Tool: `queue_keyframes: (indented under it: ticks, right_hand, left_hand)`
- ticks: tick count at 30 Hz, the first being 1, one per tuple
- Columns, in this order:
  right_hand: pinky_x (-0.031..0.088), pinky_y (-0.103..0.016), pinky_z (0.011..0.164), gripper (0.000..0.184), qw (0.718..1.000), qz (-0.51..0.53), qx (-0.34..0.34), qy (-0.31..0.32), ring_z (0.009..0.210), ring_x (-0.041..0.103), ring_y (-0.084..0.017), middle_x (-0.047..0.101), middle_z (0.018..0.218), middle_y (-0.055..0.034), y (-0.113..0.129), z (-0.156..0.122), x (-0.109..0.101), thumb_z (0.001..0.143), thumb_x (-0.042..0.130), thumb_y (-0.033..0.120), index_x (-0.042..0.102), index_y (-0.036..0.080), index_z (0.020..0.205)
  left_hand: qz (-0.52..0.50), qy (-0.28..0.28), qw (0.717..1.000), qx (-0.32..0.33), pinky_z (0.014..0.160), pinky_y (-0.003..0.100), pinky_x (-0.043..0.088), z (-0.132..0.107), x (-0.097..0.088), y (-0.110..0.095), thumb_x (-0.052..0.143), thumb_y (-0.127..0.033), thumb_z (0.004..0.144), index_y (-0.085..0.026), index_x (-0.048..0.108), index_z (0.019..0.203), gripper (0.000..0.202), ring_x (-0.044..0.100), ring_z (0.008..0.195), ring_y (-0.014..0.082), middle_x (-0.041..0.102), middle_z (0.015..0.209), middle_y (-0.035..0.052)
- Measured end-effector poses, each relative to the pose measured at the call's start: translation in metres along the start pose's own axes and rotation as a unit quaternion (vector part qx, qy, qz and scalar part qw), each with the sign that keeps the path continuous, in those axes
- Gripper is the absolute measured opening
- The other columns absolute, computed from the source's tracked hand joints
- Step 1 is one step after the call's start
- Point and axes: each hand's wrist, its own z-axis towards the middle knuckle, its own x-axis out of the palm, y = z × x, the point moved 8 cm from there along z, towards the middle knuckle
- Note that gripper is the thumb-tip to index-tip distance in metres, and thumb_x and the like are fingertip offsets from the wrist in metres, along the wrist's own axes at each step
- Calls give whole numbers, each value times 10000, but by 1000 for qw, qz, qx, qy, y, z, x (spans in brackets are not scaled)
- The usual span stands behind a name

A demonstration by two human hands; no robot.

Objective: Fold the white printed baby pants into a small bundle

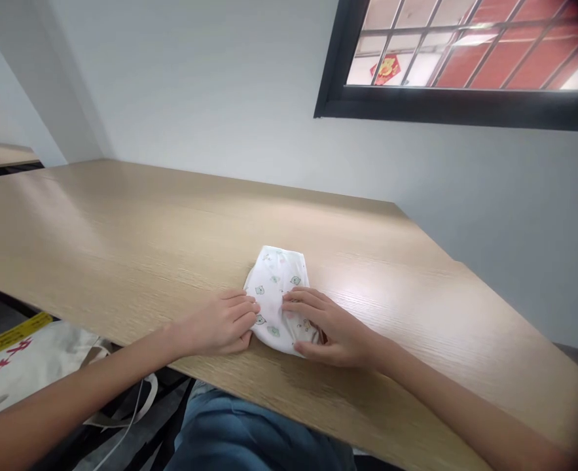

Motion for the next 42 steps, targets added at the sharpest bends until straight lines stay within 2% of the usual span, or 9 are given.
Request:
queue_keyframes:
  ticks: [4, 9, 17, 21, 25, 29, 32, 38, 42]
  right_hand:
    - [326, -451, 974, 691, 1000, 7, -11, 15, 1180, 376, -302, 461, 1251, -161, 5, -5, 1, 635, 693, 372, 454, 116, 1231]
    - [475, -359, 771, 216, 985, 135, 110, -22, 866, 581, -216, 630, 946, -58, -2, -5, -1, 823, 488, 285, 580, 192, 994]
    - [508, -387, 766, 327, 852, 395, 322, -123, 914, 594, -241, 632, 1015, -77, -43, -7, 6, 848, 459, 432, 590, 171, 995]
    - [510, -377, 791, 293, 830, 411, 342, -159, 974, 569, -237, 601, 1068, -89, -59, -6, 8, 834, 483, 390, 536, 185, 1036]
    - [530, -402, 712, 421, 864, 270, 382, -187, 942, 563, -267, 552, 1050, -137, -70, -14, 0, 784, 528, 401, 416, 156, 1107]
    - [338, -512, 967, 427, 940, -23, 224, -256, 1211, 342, -295, 369, 1283, -183, -33, 5, -25, 840, 414, 276, 315, 155, 1237]
    - [184, -520, 1045, 406, 962, -145, 143, -180, 1275, 244, -284, 331, 1353, -160, -10, 25, -10, 888, 335, 275, 330, 159, 1277]
    - [367, -493, 926, 413, 974, -73, 206, -59, 1159, 399, -292, 484, 1220, -154, -42, 3, 1, 913, 266, 420, 447, 162, 1180]
    - [374, -480, 900, 295, 963, -6, 248, -107, 1055, 460, -262, 550, 1060, -84, -53, -39, -12, 916, 250, 360, 514, 233, 955]
  left_hand:
    - [-200, -33, 968, -146, 721, 279, 423, 0, -4, 28, 459, -247, 788, -171, 566, 750, 137, 545, 747, 166, 592, 749, 17]
    - [-362, -121, 889, -251, 554, 197, 367, -9, -8, 53, 461, -373, 836, -156, 518, 723, 251, 460, 600, 98, 495, 659, -25]
    - [-496, -172, 795, -304, 604, 259, 472, 5, 13, 70, 389, -489, 854, -171, 411, 1080, 391, 582, 756, 156, 575, 911, 60]
    - [-455, -166, 805, -341, 646, 297, 498, 3, 24, 78, 515, -391, 803, -167, 331, 1193, 486, 598, 792, 181, 588, 901, 61]
    - [-385, -190, 829, -358, 739, 353, 484, -2, 20, 76, 504, -309, 796, -195, 338, 1246, 493, 568, 871, 189, 512, 1074, 90]
    - [-131, -231, 919, -292, 964, 415, 343, 18, -10, 57, 442, -245, 816, -179, 345, 1296, 494, 394, 1156, 238, 275, 1341, 130]
    - [11, -145, 972, -183, 1056, 431, 192, 48, -7, 37, 298, -258, 893, -138, 380, 1278, 412, 253, 1269, 235, 334, 1363, 120]
    - [-20, -41, 976, -215, 977, 418, 316, 26, 14, 52, 295, -432, 903, -159, 422, 1262, 468, 420, 1169, 247, 475, 1275, 109]
    - [-57, -49, 964, -257, 962, 387, 328, 1, 3, 62, 270, -386, 909, -152, 462, 1210, 426, 457, 1124, 232, 516, 1218, 108]
